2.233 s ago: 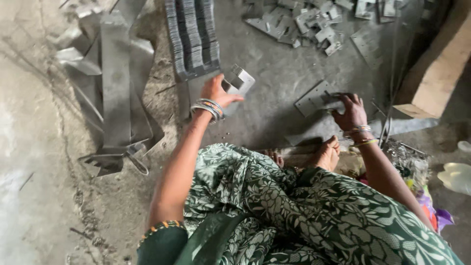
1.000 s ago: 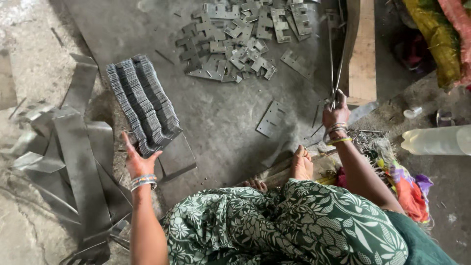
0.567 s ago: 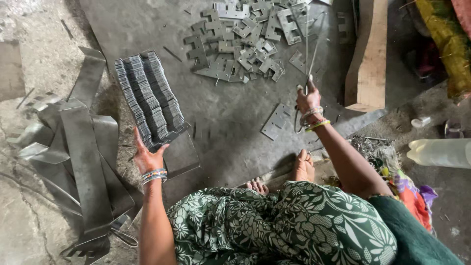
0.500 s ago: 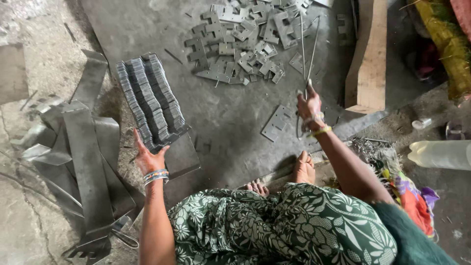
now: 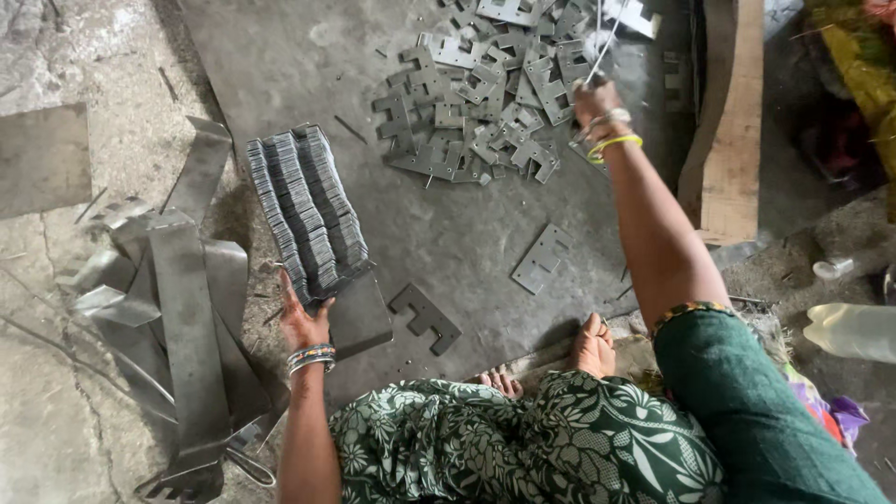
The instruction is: The person sits on the floor and assembles small metal brackets by hand, picking up pieces from a pile and stacking them into neat rows. The person occasionally uses a long metal rod to move parts around.
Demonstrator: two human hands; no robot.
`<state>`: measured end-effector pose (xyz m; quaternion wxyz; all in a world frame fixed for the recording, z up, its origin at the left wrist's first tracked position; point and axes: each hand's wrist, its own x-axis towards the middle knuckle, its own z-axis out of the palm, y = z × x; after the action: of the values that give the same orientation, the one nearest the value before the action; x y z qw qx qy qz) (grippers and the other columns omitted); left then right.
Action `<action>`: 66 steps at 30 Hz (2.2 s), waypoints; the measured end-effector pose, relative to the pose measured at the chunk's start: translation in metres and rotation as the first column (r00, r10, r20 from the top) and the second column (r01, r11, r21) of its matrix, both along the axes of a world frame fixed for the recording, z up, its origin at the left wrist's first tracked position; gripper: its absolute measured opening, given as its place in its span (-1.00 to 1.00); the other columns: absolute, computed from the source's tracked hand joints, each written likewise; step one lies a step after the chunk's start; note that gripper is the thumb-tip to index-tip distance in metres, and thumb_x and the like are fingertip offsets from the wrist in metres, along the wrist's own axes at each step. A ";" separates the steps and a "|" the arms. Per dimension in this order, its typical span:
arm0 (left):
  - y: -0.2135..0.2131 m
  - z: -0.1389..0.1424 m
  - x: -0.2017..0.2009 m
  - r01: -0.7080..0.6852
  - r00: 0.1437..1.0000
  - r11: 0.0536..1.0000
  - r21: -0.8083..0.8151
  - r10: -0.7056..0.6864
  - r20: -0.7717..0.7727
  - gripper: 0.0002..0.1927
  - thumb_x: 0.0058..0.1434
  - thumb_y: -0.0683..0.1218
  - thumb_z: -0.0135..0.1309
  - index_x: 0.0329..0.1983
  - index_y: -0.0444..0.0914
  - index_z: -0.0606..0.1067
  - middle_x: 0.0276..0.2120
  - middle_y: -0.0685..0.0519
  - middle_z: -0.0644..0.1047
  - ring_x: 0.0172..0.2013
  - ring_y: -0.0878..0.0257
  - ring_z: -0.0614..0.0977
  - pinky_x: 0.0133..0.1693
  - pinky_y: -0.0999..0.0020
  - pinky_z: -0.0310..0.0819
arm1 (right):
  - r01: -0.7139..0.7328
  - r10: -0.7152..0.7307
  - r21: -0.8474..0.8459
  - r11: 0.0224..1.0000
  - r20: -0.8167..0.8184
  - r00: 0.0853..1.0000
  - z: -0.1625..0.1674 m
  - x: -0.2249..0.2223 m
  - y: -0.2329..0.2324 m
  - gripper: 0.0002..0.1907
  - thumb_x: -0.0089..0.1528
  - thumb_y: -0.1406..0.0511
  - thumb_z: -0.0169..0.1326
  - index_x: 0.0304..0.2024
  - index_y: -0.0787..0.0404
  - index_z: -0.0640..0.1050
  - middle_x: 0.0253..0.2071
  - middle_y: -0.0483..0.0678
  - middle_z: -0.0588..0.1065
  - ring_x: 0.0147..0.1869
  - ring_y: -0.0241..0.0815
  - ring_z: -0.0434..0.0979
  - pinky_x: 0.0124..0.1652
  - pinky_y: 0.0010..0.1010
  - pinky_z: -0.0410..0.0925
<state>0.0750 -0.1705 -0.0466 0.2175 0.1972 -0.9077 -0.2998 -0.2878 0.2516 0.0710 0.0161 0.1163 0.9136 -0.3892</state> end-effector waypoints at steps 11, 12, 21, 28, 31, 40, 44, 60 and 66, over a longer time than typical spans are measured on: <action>-0.004 -0.006 0.012 -0.053 0.995 0.996 0.072 0.046 0.090 0.17 -0.05 -0.17 0.46 0.58 -0.19 0.04 0.37 -0.27 0.34 0.21 -0.24 0.52 0.20 0.07 0.43 | -0.311 0.305 0.046 0.949 0.101 0.947 -0.061 0.187 0.034 -0.33 0.27 0.19 0.12 0.42 0.19 0.35 -0.32 0.39 0.60 -0.31 0.10 0.65 -0.21 -0.16 0.45; -0.004 -0.006 0.014 -0.041 0.996 0.998 0.046 0.038 0.082 0.17 -0.06 -0.18 0.45 0.57 -0.20 0.03 0.38 -0.28 0.33 0.20 -0.25 0.51 0.19 0.06 0.42 | -0.327 0.329 0.034 0.944 -0.045 0.943 -0.056 0.200 0.039 -0.36 0.25 0.22 0.14 0.38 0.22 0.39 -0.23 0.32 0.60 -0.32 0.03 0.64 -0.25 -0.21 0.45; -0.008 -0.011 0.020 -0.018 0.998 1.000 0.001 0.018 0.055 0.16 -0.05 -0.21 0.43 0.55 -0.25 -0.01 0.40 -0.31 0.27 0.25 -0.25 0.46 0.23 0.06 0.37 | 0.161 -0.187 -0.329 0.930 -0.050 0.981 -0.034 0.134 0.081 -0.48 0.27 0.22 0.22 0.28 0.13 0.50 -0.45 -0.15 0.49 -0.50 -0.38 0.41 -0.55 -0.45 0.29; -0.015 -0.018 0.017 -0.052 0.988 0.995 0.088 0.039 0.146 0.11 0.01 -0.20 0.39 0.57 -0.24 0.01 0.41 -0.26 0.28 0.27 -0.24 0.45 0.24 0.06 0.38 | 0.005 -0.005 -0.044 0.999 0.015 1.000 -0.073 0.170 0.069 -0.38 0.20 0.24 0.25 0.30 0.16 0.39 -0.52 -0.04 0.47 -0.55 -0.25 0.44 -0.57 -0.31 0.33; -0.018 -0.025 0.016 -0.037 0.992 0.996 0.079 0.027 0.121 0.11 0.01 -0.22 0.39 0.56 -0.25 0.01 0.41 -0.30 0.27 0.27 -0.26 0.43 0.24 0.05 0.37 | 0.000 -0.003 -0.082 0.997 -0.044 0.999 -0.070 0.200 0.070 -0.33 0.17 0.29 0.28 0.34 0.12 0.43 -0.56 -0.04 0.40 -0.55 -0.30 0.32 -0.56 -0.35 0.26; -0.023 -0.041 0.008 -0.044 0.993 0.998 0.049 0.039 0.107 0.11 0.02 -0.15 0.38 0.56 -0.23 -0.01 0.42 -0.30 0.27 0.26 -0.26 0.44 0.21 0.05 0.39 | -0.074 -0.060 -0.450 0.890 -0.277 0.959 -0.052 0.040 0.036 -0.48 0.21 0.32 0.28 0.22 0.27 0.51 -0.32 -0.17 0.51 -0.40 -0.39 0.38 -0.46 -0.46 0.28; -0.021 -0.041 -0.001 -0.111 0.972 0.993 0.050 0.098 0.213 0.11 0.04 -0.09 0.36 0.57 -0.18 -0.04 0.37 -0.32 0.30 0.16 -0.30 0.50 0.12 0.02 0.45 | 0.007 -0.028 -0.315 0.949 -0.061 0.998 -0.032 -0.045 -0.010 -0.62 0.25 0.26 0.16 0.05 0.35 0.53 -0.27 -0.02 0.52 -0.31 -0.21 0.42 -0.40 -0.26 0.28; -0.015 -0.031 -0.011 -0.257 0.898 0.949 0.183 0.165 0.407 0.09 0.16 -0.04 0.28 0.65 -0.01 -0.09 0.23 -0.27 0.46 0.09 -0.26 0.59 0.06 -0.01 0.55 | -0.127 0.153 -0.168 0.978 0.154 0.976 -0.008 -0.104 -0.102 -0.38 0.20 0.21 0.14 0.32 0.18 0.44 -0.25 0.11 0.59 -0.31 -0.04 0.54 -0.35 -0.16 0.34; -0.018 -0.036 -0.004 -0.183 0.954 0.982 0.045 0.167 0.249 0.14 0.03 -0.08 0.36 0.58 -0.06 -0.07 0.34 -0.25 0.36 0.10 -0.26 0.57 0.04 -0.01 0.53 | -0.452 0.452 0.013 0.892 -0.008 0.892 -0.027 -0.043 -0.073 -0.42 0.27 0.14 0.14 0.32 0.14 0.46 -0.16 0.08 0.58 -0.19 -0.10 0.55 -0.26 -0.23 0.44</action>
<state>0.0706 -0.1882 -0.0823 0.1233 0.3195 -0.8958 -0.2833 -0.3312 0.1781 0.0437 0.1004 -0.1011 0.9178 -0.3707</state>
